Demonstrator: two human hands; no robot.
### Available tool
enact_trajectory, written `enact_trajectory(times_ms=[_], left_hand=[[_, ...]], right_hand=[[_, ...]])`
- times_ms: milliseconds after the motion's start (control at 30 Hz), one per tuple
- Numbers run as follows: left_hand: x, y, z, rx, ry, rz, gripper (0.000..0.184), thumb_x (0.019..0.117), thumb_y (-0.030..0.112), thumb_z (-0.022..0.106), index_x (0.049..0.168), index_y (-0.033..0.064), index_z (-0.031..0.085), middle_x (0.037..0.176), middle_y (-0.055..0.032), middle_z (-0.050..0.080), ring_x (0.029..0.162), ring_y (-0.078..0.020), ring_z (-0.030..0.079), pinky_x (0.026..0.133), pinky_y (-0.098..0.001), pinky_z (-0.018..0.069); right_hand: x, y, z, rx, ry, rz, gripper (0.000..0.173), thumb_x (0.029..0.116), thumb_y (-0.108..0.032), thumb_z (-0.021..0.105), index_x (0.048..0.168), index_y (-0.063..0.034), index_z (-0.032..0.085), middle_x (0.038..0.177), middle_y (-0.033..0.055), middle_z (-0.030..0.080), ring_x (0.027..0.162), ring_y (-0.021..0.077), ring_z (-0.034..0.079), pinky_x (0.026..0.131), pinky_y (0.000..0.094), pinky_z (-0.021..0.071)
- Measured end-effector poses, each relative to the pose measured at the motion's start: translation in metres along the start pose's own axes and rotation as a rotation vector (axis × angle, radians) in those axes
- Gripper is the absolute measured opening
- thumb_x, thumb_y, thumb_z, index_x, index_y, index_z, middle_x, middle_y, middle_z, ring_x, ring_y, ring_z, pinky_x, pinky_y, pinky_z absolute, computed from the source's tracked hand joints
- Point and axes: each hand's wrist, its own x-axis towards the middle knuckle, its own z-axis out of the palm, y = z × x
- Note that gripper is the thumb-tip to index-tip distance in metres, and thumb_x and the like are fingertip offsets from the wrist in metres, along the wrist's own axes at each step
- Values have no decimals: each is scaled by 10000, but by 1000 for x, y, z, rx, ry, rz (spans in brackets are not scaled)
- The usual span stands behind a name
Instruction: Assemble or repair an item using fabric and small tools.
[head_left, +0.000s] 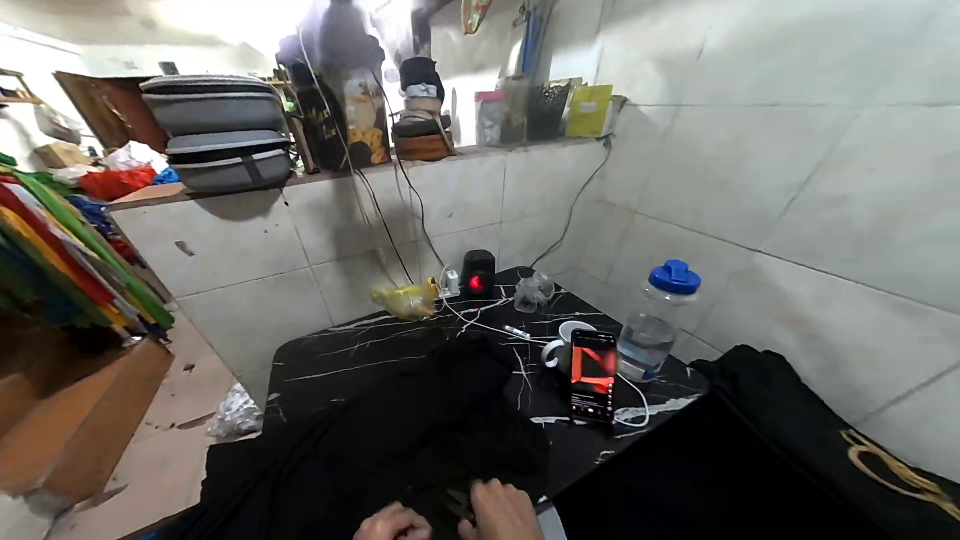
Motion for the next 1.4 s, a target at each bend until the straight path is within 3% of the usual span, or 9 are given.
enact_trajectory(times_ms=[167,367,600,700,833,1033,1133,1267,1400], left_hand=[[13,-1,24,98,112,-173,209,990,168,640,1053,33,786,1028,-156,723,1003,-313,688,949,-463,546],[23,17,45,-77,229,-142,262,890,14,696,1141,-26,761,1076,-189,704,933,-261,689,874,-393,574],[25,10,62,-342,380,-3,280,768,-20,761,1025,-127,731,1127,-214,710,1056,-178,690,958,-311,556],[22,7,71,-353,398,15,178,786,-37,736,934,-134,715,1163,-234,690,1105,-174,668,991,-294,535],[17,1,76,-367,391,26,290,863,-3,701,1124,-130,704,1197,-229,649,1028,-142,656,909,-246,553],[17,3,80,-306,463,131,290,866,84,793,1109,-68,752,1145,-207,684,1054,-146,675,931,-246,568],[17,9,81,-250,522,153,298,818,89,838,1063,-63,765,1053,-167,706,955,-108,696,878,-224,587],[15,12,83,-148,552,170,314,824,100,816,1075,-72,739,987,-162,721,874,-117,699,837,-227,584],[14,20,81,-97,567,194,315,844,145,823,1089,-37,742,1018,-157,721,923,-138,702,865,-244,588]], right_hand=[[2,-2,-2,-9,-8,-47,264,987,-198,608,1073,31,706,1095,241,715,1085,414,680,905,579,527],[14,26,26,246,177,-131,486,994,-464,625,1131,-4,701,1075,206,707,1012,375,695,858,570,547],[6,16,43,360,313,-147,473,926,-410,718,1119,21,704,1076,206,709,980,373,702,839,566,553],[1,8,43,296,308,-183,332,965,-236,652,1129,47,704,1108,231,699,983,398,706,844,583,555],[2,18,48,528,365,-260,304,975,-101,600,1227,48,683,1013,237,739,958,395,724,883,587,550],[16,51,52,843,272,-386,247,1030,-133,544,1097,70,667,823,131,636,723,180,591,716,371,505],[17,52,55,863,295,-401,247,1031,-138,556,1057,66,695,877,131,686,810,165,647,793,364,532],[12,46,56,734,379,-386,283,1025,-173,584,1017,73,723,986,199,692,946,289,679,899,468,537],[11,45,57,952,317,-356,214,1023,-107,557,1056,56,693,812,85,691,706,113,640,704,311,538]])
